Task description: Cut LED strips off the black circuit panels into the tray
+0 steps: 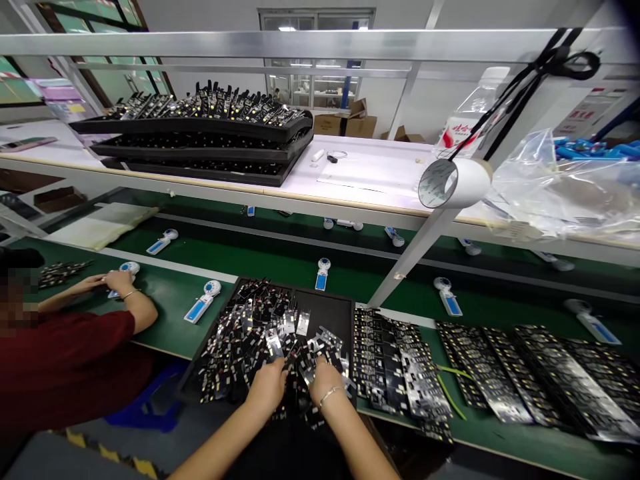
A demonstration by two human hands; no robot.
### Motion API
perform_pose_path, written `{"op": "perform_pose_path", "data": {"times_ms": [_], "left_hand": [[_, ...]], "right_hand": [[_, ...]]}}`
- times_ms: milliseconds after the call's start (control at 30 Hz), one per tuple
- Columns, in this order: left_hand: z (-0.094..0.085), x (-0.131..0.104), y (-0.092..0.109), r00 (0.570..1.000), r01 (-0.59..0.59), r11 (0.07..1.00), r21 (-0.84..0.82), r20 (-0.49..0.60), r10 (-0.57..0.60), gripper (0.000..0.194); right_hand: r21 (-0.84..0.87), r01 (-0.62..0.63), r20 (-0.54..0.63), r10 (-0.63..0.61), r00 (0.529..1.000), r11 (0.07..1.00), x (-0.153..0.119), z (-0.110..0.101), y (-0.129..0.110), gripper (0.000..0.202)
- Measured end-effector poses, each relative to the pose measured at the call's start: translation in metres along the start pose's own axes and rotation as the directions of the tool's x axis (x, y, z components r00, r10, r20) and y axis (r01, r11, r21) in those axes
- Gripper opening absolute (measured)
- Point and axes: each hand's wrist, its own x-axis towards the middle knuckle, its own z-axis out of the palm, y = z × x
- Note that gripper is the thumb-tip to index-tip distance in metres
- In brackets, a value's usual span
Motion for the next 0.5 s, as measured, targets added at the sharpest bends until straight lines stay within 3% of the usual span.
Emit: {"op": "perform_pose_path", "data": {"times_ms": [133,267,333,433,500], "left_hand": [[0.000,0.003,-0.012,0.997,-0.079,0.995,-0.053,-0.006,0.079,0.063],[-0.008,-0.004,-0.027,0.972,-0.194,0.966,-0.171,-0.166,0.166,0.053],[-0.008,-0.005,-0.039,0.954,-0.231,0.949,-0.215,-0.240,0.178,0.048],[0.003,-0.003,-0.062,0.937,-0.272,0.926,-0.261,-0.291,0.193,0.045],[0.013,-0.001,-0.074,0.939,-0.282,0.914,-0.291,-0.279,0.201,0.045]], "right_hand": [[-0.059,0.011,-0.038,-0.014,0.999,0.998,0.009,-0.007,0.033,0.069],[-0.212,-0.110,-0.139,0.082,0.987,0.971,0.020,-0.022,0.092,0.067],[-0.267,-0.137,-0.138,0.103,0.985,0.954,0.022,-0.025,0.118,0.076],[-0.286,-0.073,-0.075,0.054,0.996,0.955,0.020,-0.026,0.143,0.098],[-0.265,-0.030,-0.073,0.011,0.997,0.964,0.014,-0.028,0.149,0.100]]}}
